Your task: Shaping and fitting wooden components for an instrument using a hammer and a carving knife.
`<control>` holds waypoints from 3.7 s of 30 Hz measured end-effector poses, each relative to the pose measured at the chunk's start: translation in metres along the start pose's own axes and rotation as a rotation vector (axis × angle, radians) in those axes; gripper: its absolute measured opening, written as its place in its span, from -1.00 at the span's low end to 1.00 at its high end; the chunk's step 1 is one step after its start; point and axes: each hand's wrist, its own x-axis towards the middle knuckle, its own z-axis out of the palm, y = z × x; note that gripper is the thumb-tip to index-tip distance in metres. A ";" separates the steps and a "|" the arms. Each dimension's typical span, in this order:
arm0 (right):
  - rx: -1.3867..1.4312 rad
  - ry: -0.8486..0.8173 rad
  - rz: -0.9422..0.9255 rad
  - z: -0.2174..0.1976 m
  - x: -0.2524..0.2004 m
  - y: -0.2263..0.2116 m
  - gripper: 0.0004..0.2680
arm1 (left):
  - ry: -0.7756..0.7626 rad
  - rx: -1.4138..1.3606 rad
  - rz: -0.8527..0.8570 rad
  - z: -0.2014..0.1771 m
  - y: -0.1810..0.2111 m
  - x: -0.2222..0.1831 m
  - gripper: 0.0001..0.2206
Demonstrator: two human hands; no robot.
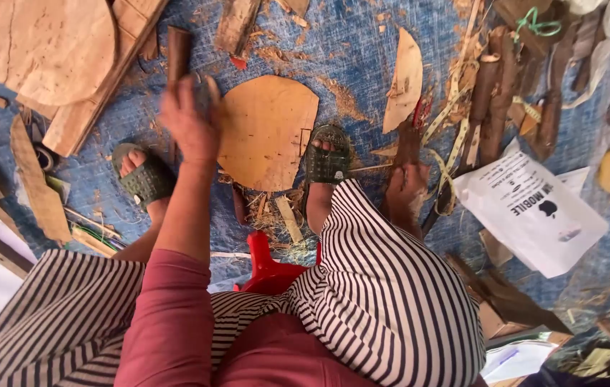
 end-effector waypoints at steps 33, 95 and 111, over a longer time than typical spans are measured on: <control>0.378 -0.741 -0.916 -0.081 0.033 -0.205 -0.70 | -0.973 -1.119 0.065 -0.137 0.142 0.121 -0.84; -0.098 0.514 -1.079 -0.004 0.048 -0.157 -0.84 | -0.382 -1.162 0.104 -0.138 0.132 0.046 -0.58; 0.424 -0.226 -0.749 -0.031 0.054 -0.173 -0.72 | -0.209 -1.315 -0.377 -0.093 0.123 0.028 -0.60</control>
